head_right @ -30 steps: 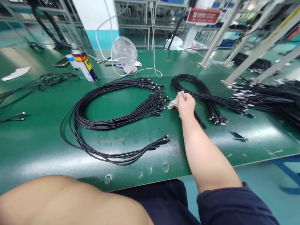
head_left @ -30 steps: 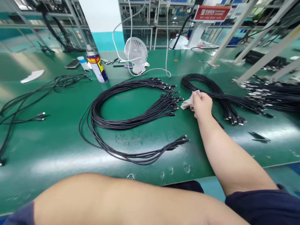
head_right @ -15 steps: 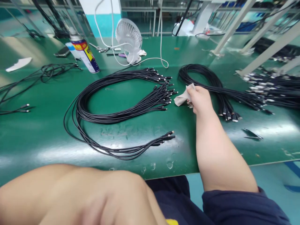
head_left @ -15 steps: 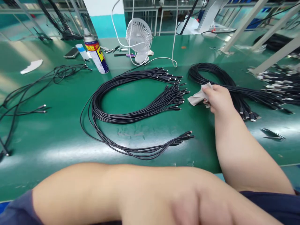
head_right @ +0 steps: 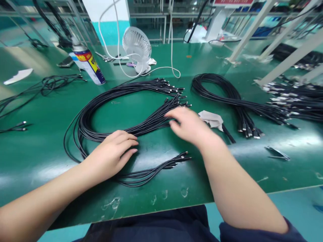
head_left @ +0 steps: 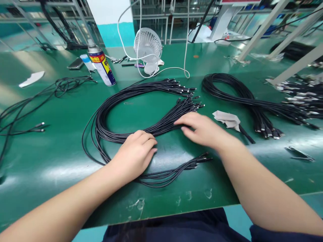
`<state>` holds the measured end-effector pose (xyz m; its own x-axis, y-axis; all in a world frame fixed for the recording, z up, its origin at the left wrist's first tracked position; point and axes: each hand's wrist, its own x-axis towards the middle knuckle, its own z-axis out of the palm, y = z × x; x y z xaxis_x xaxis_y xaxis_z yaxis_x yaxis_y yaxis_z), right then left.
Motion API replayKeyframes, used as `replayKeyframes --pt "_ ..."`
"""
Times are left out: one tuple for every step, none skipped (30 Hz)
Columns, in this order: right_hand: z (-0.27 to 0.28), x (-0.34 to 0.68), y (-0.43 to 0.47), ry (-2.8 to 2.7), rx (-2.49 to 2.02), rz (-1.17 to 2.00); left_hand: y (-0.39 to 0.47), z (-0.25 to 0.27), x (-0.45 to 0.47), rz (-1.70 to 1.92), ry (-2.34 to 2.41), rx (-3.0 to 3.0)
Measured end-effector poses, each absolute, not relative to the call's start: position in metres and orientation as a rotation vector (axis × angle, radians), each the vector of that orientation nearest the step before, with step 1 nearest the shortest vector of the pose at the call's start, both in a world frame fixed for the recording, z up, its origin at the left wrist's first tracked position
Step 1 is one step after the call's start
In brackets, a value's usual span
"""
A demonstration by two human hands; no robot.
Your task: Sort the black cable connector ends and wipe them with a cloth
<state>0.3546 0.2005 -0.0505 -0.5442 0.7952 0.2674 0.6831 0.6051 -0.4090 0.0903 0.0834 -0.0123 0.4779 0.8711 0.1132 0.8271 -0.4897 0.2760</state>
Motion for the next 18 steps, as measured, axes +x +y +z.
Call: replayKeyframes --pt "-0.051 0.341 0.194 -2.564 -1.02 0.359 0.081 -0.019 0.088 0.371 1.493 2.564" --pt "-0.051 0.329 0.189 -2.701 -0.896 0.344 0.079 -0.024 0.086 0.386 1.495 2.586" --pt "-0.051 0.319 0.185 -2.721 -0.891 0.331 0.078 -0.029 0.085 0.399 1.491 2.605" --pt "-0.05 0.312 0.181 -2.743 -0.899 0.311 0.078 -0.032 0.084 0.408 1.485 2.621" --pt "-0.048 0.307 0.179 -2.75 -0.929 0.293 0.079 -0.034 0.084 0.414 1.483 2.63" --pt "-0.046 0.305 0.177 -2.748 -0.968 0.279 0.08 -0.035 0.084 0.419 1.485 2.636" --pt "-0.043 0.304 0.175 -2.76 -0.99 0.271 0.081 -0.035 0.084 0.425 1.49 2.637" --pt "-0.04 0.304 0.174 -2.777 -0.998 0.271 0.081 -0.035 0.084 0.43 1.493 2.637" --pt "-0.038 0.304 0.172 -2.796 -0.994 0.279 0.081 -0.035 0.084 0.432 1.494 2.638" --pt "-0.035 0.305 0.17 -2.818 -0.989 0.291 0.081 -0.035 0.084 0.431 1.491 2.641" --pt "-0.034 0.305 0.168 -2.841 -0.993 0.301 0.08 -0.036 0.084 0.427 1.488 2.647" --pt "-0.032 0.305 0.167 -2.863 -1.01 0.304 0.079 -0.036 0.084 0.417 1.484 2.654" --pt "-0.031 0.305 0.165 -2.879 -1.039 0.299 0.078 -0.036 0.084 0.405 1.483 2.663" --pt "-0.031 0.304 0.165 -2.891 -1.077 0.286 0.076 -0.035 0.085 0.389 1.484 2.673" --pt "-0.03 0.304 0.164 -2.899 -1.113 0.27 0.075 -0.035 0.085 0.371 1.488 2.686" --pt "-0.03 0.304 0.164 -2.904 -1.139 0.256 0.073 -0.034 0.086 0.354 1.495 2.699" --pt "-0.029 0.303 0.164 -2.91 -1.148 0.251 0.071 -0.033 0.088 0.338 1.503 2.711" --pt "-0.028 0.304 0.164 -2.92 -1.146 0.256 0.069 -0.032 0.089 0.322 1.513 2.723"
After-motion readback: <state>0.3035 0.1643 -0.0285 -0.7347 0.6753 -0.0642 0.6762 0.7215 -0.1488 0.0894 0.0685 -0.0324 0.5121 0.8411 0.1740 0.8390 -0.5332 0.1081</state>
